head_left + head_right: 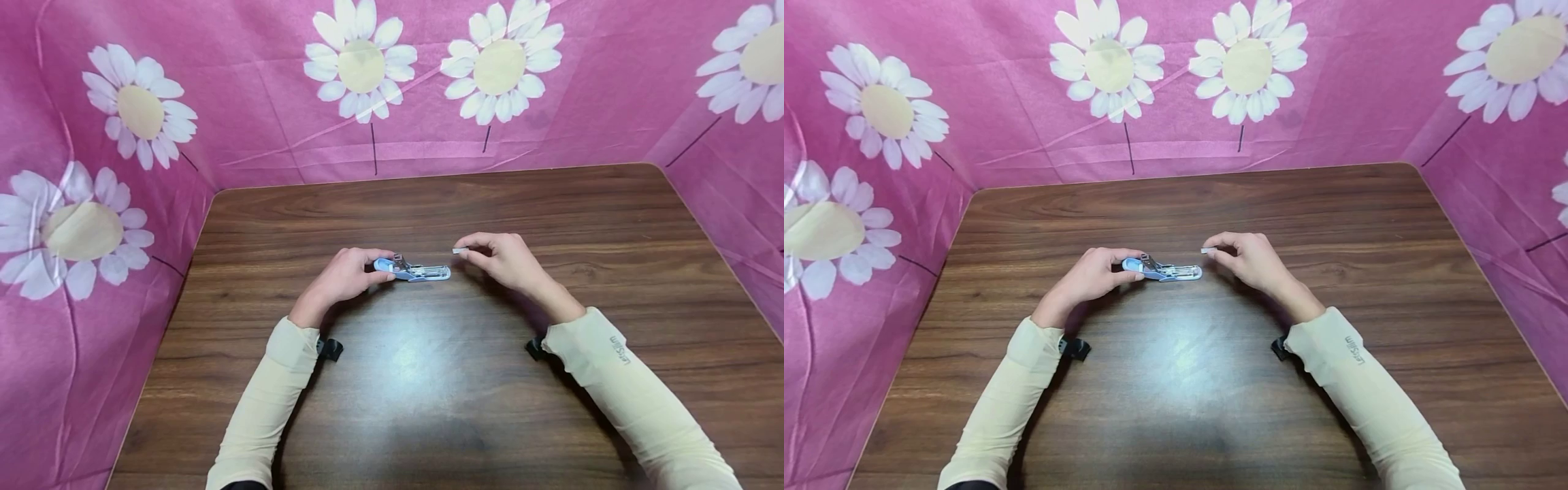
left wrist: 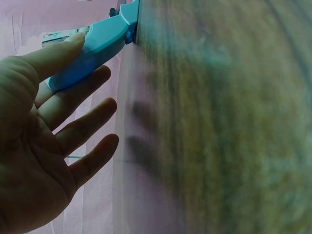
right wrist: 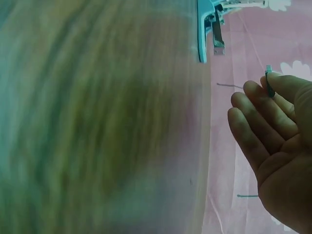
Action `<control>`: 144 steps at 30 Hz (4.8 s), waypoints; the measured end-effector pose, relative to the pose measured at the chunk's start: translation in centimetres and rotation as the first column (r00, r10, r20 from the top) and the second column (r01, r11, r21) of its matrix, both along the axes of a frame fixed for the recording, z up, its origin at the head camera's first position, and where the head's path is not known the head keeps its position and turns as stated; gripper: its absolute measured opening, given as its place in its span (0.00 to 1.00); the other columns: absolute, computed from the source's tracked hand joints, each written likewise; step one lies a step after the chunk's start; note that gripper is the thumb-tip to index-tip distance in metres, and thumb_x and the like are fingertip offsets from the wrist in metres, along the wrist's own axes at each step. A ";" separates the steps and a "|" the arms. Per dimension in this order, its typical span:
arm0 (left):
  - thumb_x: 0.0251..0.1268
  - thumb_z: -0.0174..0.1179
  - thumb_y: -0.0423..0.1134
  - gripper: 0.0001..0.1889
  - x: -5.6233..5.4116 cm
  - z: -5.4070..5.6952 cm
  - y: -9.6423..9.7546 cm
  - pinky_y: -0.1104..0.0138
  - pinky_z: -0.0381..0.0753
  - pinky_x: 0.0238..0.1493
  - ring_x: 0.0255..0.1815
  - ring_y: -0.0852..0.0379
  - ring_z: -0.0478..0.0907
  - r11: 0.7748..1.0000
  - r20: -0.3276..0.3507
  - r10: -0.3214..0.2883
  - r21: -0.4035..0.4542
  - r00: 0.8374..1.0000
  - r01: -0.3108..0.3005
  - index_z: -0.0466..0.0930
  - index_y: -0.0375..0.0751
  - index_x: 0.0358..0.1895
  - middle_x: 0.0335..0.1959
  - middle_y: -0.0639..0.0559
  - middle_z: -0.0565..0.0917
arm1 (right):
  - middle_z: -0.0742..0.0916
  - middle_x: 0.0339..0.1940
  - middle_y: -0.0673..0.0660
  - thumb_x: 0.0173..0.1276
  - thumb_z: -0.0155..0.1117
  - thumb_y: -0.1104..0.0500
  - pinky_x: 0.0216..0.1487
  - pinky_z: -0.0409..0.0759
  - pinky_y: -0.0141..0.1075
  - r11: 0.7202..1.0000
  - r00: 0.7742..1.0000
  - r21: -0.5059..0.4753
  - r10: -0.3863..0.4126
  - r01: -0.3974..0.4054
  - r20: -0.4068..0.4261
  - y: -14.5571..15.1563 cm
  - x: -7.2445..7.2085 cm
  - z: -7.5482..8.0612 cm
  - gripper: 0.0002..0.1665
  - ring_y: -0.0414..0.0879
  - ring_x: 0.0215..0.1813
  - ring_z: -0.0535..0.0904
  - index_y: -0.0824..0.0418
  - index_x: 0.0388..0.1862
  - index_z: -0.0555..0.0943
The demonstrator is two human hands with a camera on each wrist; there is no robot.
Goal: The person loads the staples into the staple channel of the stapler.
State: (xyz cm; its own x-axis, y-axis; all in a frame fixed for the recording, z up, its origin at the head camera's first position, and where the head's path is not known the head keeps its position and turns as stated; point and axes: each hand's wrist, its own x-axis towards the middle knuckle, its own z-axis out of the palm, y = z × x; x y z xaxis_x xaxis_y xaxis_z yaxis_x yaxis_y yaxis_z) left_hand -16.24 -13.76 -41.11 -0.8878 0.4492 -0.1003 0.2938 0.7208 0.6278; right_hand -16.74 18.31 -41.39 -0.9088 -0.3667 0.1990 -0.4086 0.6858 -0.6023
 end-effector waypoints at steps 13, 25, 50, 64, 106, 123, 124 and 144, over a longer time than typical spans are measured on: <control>0.68 0.67 0.52 0.23 0.1 0.2 0.2 0.66 0.73 0.40 0.34 0.57 0.73 1.000 0.004 -0.006 -0.006 1.000 0.006 0.82 0.54 0.65 0.44 0.55 0.87 | 0.92 0.46 0.50 0.70 0.70 0.52 0.48 0.84 0.44 0.998 0.997 0.034 0.060 -0.059 -0.040 -1.3 0.0 -0.3 0.14 0.43 0.46 0.88 0.50 0.53 0.89; 0.68 0.67 0.51 0.23 0.0 0.3 0.2 0.66 0.71 0.37 0.30 0.57 0.71 1.000 -0.010 -0.017 -0.005 1.000 0.017 0.82 0.54 0.64 0.41 0.55 0.86 | 0.92 0.45 0.51 0.72 0.67 0.53 0.49 0.83 0.46 0.994 0.996 0.068 0.087 -0.084 -0.037 -1.9 0.1 -0.5 0.12 0.45 0.49 0.89 0.53 0.50 0.90; 0.68 0.67 0.51 0.23 0.1 0.4 0.3 0.67 0.71 0.32 0.27 0.59 0.70 1.000 0.000 -0.019 -0.003 1.000 0.019 0.82 0.53 0.65 0.41 0.55 0.86 | 0.92 0.39 0.49 0.71 0.68 0.54 0.40 0.80 0.42 0.992 0.995 0.078 0.101 -0.102 0.014 -3.5 1.1 -0.6 0.08 0.40 0.34 0.82 0.51 0.47 0.88; 0.68 0.66 0.51 0.23 -0.1 0.5 0.2 0.67 0.69 0.31 0.26 0.59 0.69 1.000 -0.003 -0.024 -0.016 1.000 0.024 0.81 0.53 0.65 0.39 0.55 0.86 | 0.93 0.40 0.49 0.71 0.68 0.55 0.43 0.81 0.46 0.989 0.995 0.115 0.085 -0.090 0.046 -3.7 1.0 -0.7 0.07 0.42 0.41 0.87 0.51 0.45 0.88; 0.68 0.66 0.52 0.23 0.0 0.2 0.3 0.67 0.70 0.33 0.27 0.58 0.68 0.999 -0.023 -0.027 -0.026 0.999 0.026 0.81 0.54 0.65 0.38 0.55 0.85 | 0.92 0.39 0.48 0.69 0.70 0.55 0.41 0.79 0.46 0.988 0.997 0.136 0.077 -0.077 0.005 -3.6 1.2 -1.4 0.06 0.41 0.33 0.82 0.50 0.43 0.89; 0.68 0.66 0.53 0.23 0.0 0.0 0.2 0.66 0.70 0.33 0.27 0.58 0.68 0.999 -0.029 -0.029 -0.021 0.999 0.028 0.82 0.54 0.64 0.39 0.56 0.85 | 0.92 0.38 0.47 0.69 0.70 0.55 0.39 0.78 0.45 0.987 0.996 0.135 0.084 -0.083 0.002 -3.6 1.4 -1.6 0.06 0.40 0.31 0.79 0.50 0.43 0.89; 0.68 0.66 0.53 0.23 0.0 0.0 0.3 0.66 0.70 0.33 0.27 0.58 0.68 0.999 -0.029 -0.030 -0.022 0.999 0.029 0.82 0.54 0.64 0.39 0.56 0.85 | 0.92 0.38 0.47 0.69 0.71 0.55 0.39 0.78 0.45 0.987 0.996 0.134 0.084 -0.083 0.001 -3.6 1.3 -1.6 0.06 0.40 0.31 0.79 0.50 0.43 0.89; 0.67 0.67 0.53 0.23 0.1 -0.1 0.2 0.67 0.68 0.31 0.26 0.58 0.66 1.000 -0.031 -0.025 -0.014 0.999 0.025 0.82 0.56 0.64 0.37 0.57 0.85 | 0.92 0.40 0.46 0.68 0.72 0.53 0.38 0.77 0.43 0.990 0.998 0.124 0.069 -0.068 0.002 -3.4 1.3 -1.8 0.07 0.41 0.32 0.80 0.47 0.43 0.90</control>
